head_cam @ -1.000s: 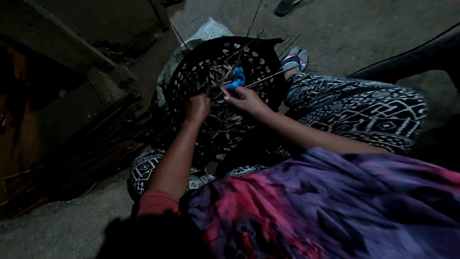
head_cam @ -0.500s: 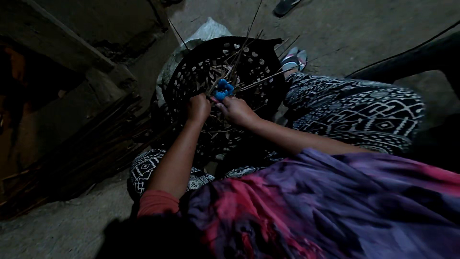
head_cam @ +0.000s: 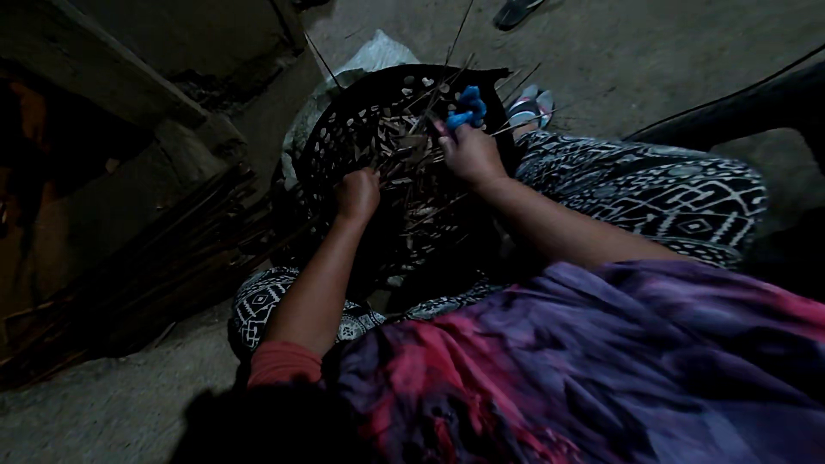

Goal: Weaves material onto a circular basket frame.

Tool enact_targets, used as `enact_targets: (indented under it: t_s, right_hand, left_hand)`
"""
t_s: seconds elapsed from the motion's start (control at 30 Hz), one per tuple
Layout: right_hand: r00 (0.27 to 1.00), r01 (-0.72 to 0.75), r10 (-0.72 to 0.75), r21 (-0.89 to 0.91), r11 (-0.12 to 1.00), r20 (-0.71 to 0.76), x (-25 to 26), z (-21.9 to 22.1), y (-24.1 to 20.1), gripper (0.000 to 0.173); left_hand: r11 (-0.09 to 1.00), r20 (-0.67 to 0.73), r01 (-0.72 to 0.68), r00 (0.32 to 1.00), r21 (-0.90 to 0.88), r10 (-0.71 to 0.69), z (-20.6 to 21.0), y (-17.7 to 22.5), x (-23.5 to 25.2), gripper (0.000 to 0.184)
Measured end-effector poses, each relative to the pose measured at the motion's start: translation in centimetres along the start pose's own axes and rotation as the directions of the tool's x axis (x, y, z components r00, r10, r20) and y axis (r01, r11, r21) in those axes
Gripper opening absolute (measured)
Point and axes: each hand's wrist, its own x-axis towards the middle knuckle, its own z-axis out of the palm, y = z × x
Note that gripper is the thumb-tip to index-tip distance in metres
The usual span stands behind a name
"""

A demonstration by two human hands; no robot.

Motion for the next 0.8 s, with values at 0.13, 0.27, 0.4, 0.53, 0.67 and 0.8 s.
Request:
enact_targets:
  t_s: [0.13,0.27,0.4,0.53,0.67,0.8]
  right_hand:
    - [0.995,-0.003,-0.043,0.461,0.887,0.089,-0.8,1.2,0.2,0.043]
    - [0.940,-0.268,0.024,0.693,0.670,0.341,-2.0,2.5,-1.7,0.033]
    - [0.942,-0.280,0.049,0.701,0.656,0.331,-1.4,1.6,-1.9,0.028]
    - [0.958,-0.266,0.097,0.704,0.658,0.270,-0.7,0.8,-1.6,0.030]
    - [0.992,-0.019,-0.038,0.431,0.902,0.123,-1.1,1.9,-1.0,0.038]
    - [0.966,0.196,-0.218,0.161,0.967,0.135,-3.6,3.2,-2.0,0.041]
  left_hand:
    - [1.000,0.001,-0.017,1.000,-0.020,0.017,0.0,0.0,0.1,0.037]
    - [0.996,0.029,-0.087,0.996,-0.037,0.088,0.2,0.0,0.2,0.035]
    - [0.997,0.062,-0.073,0.995,-0.032,0.074,-0.3,-1.1,0.3,0.036]
    - [1.000,0.071,-0.026,0.997,-0.010,0.026,-1.0,-1.7,0.2,0.035]
    - [0.999,0.066,-0.025,0.997,-0.021,0.027,-1.0,-1.5,0.3,0.037]
    - [1.000,0.070,0.008,0.998,-0.006,-0.008,-1.2,-0.7,0.5,0.034]
